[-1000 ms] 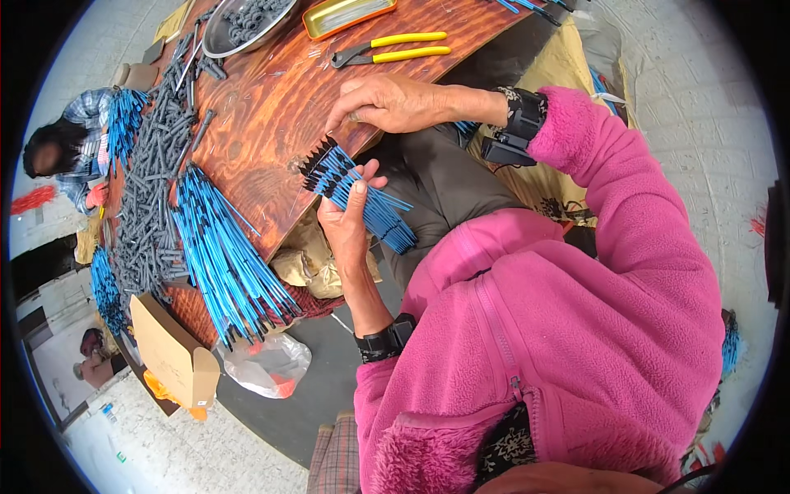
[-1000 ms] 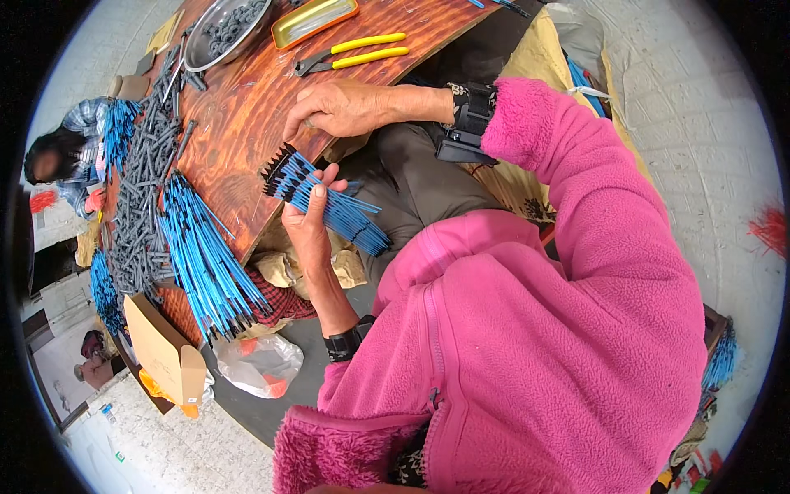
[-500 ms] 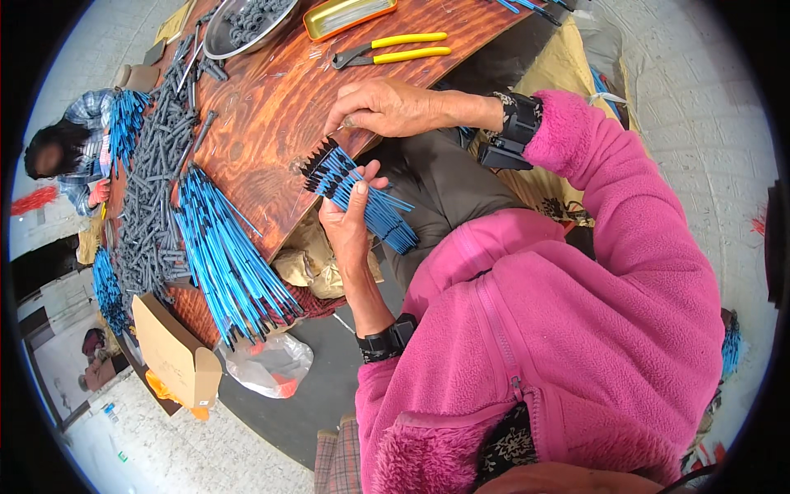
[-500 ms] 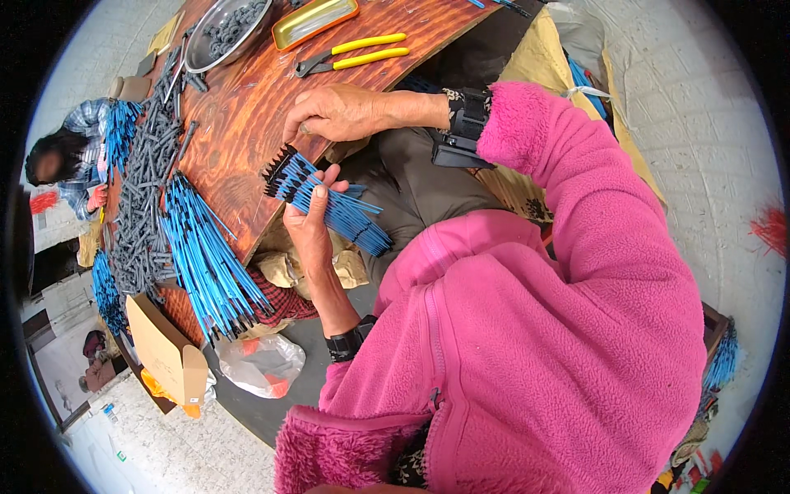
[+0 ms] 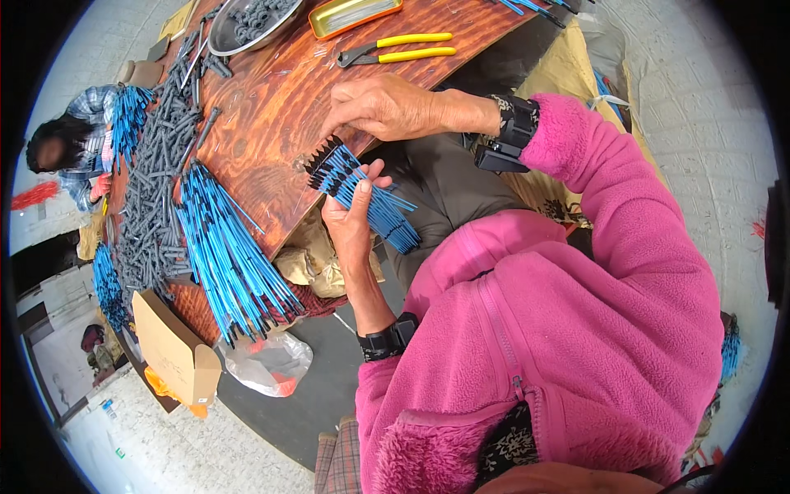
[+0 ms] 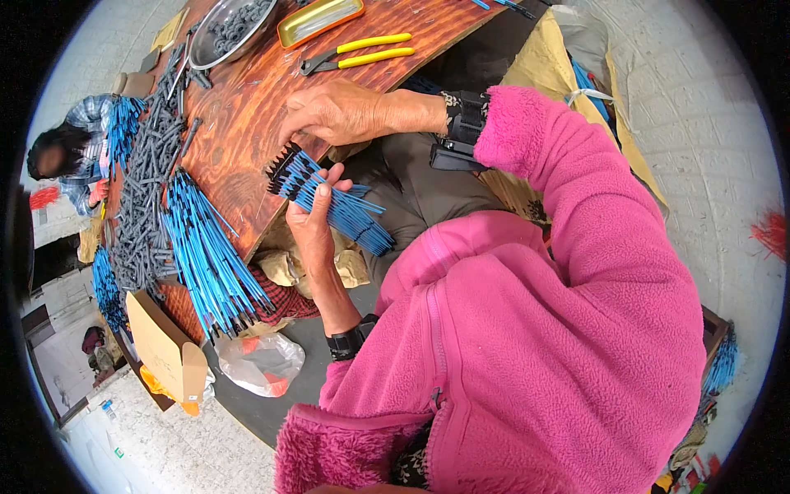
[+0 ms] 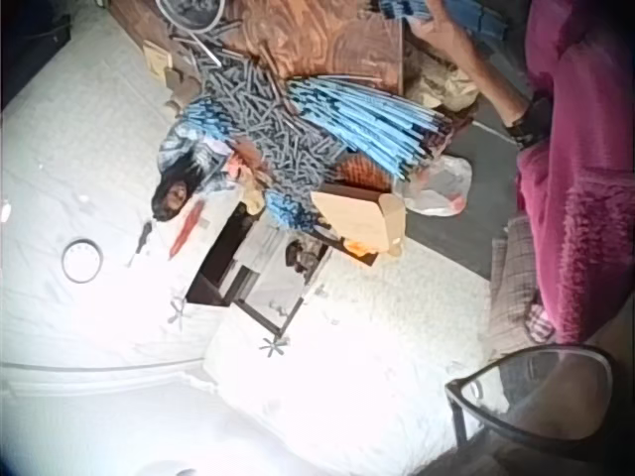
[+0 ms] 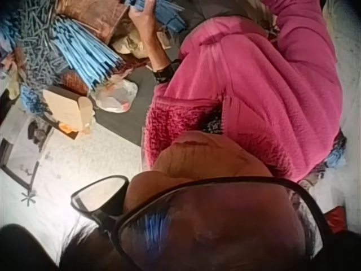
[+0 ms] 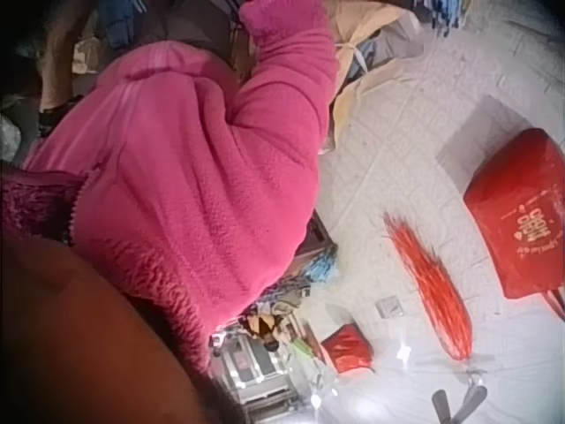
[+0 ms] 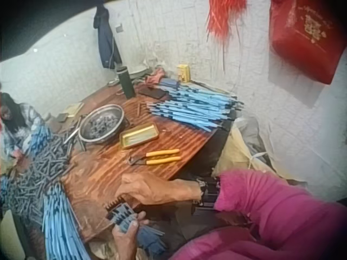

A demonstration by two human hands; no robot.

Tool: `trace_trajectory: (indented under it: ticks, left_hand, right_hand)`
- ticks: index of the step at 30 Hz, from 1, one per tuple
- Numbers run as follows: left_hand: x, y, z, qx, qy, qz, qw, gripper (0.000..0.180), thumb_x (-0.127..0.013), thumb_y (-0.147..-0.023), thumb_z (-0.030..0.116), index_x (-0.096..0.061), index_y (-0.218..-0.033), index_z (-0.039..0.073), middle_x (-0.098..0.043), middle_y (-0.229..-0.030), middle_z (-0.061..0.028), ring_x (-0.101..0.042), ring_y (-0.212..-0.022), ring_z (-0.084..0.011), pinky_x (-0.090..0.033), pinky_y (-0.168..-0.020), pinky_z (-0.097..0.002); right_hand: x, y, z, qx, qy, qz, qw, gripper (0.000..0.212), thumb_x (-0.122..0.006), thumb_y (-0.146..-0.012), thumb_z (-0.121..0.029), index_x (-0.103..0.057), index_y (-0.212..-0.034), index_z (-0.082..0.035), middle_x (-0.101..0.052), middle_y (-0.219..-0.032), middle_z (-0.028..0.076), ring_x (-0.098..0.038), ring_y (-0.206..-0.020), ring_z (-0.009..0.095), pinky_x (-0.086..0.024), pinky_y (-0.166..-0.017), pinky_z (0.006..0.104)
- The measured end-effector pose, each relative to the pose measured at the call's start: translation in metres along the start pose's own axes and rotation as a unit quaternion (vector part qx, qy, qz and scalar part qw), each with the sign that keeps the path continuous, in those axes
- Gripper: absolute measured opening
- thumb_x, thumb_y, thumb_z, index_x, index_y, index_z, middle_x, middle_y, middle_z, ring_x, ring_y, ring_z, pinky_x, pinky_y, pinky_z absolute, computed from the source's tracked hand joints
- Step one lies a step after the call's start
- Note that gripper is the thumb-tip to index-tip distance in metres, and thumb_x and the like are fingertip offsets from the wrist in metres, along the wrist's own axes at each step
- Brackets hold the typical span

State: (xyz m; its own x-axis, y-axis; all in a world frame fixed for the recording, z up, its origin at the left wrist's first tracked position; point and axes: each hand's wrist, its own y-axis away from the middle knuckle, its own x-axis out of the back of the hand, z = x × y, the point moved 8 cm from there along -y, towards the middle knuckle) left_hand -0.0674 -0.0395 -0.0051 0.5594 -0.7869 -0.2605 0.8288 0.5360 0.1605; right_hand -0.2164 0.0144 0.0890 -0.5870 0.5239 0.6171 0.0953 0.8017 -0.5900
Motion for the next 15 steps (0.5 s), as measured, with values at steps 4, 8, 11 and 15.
trace_trajectory:
  ticks: [4, 8, 11, 15]
  left_hand:
    - [-0.001, 0.001, 0.001, 0.0, -0.002, 0.001, 1.0, 0.034, -0.067, -0.094, 0.014, -0.058, -0.119, -0.006, -0.067, -0.116, -0.0259, -0.071, -0.093, -0.0241, -0.055, -0.084, -0.0343]
    - [0.0, 0.002, 0.001, 0.006, -0.001, 0.004, 1.0, 0.034, -0.067, -0.094, 0.014, -0.058, -0.119, -0.006, -0.067, -0.115, -0.0258, -0.071, -0.092, -0.0243, -0.055, -0.083, -0.0343]
    - [0.0, 0.001, 0.001, 0.002, 0.002, 0.003, 1.0, 0.034, -0.067, -0.094, 0.014, -0.058, -0.12, -0.006, -0.067, -0.115, -0.0257, -0.071, -0.092, -0.0244, -0.056, -0.083, -0.0343]
    - [0.0, 0.001, 0.001, 0.007, 0.002, 0.005, 1.0, 0.035, -0.068, -0.093, 0.014, -0.057, -0.12, -0.006, -0.068, -0.114, -0.0254, -0.071, -0.091, -0.0243, -0.056, -0.081, -0.0341]
  right_hand:
    - [-0.001, -0.001, -0.002, 0.013, 0.023, -0.017, 1.0, 0.03, -0.06, -0.081, -0.003, -0.066, -0.108, -0.013, -0.054, -0.087, 0.007, -0.06, -0.086, 0.029, -0.05, -0.073, 0.0406]
    - [0.0, -0.005, -0.01, 0.045, 0.086, -0.025, 0.995, 0.027, -0.063, -0.079, -0.007, -0.066, -0.105, -0.013, -0.053, -0.088, 0.006, -0.059, -0.087, 0.028, -0.05, -0.073, 0.0408]
    - [0.002, -0.009, -0.018, 0.076, 0.13, -0.021, 0.988, 0.024, -0.065, -0.077, -0.01, -0.066, -0.101, -0.013, -0.053, -0.089, 0.006, -0.059, -0.088, 0.028, -0.05, -0.074, 0.041]
    - [0.001, -0.012, -0.023, 0.096, 0.154, -0.049, 0.982, 0.022, -0.068, -0.075, -0.015, -0.064, -0.096, -0.012, -0.053, -0.089, 0.006, -0.058, -0.088, 0.027, -0.05, -0.074, 0.0408]
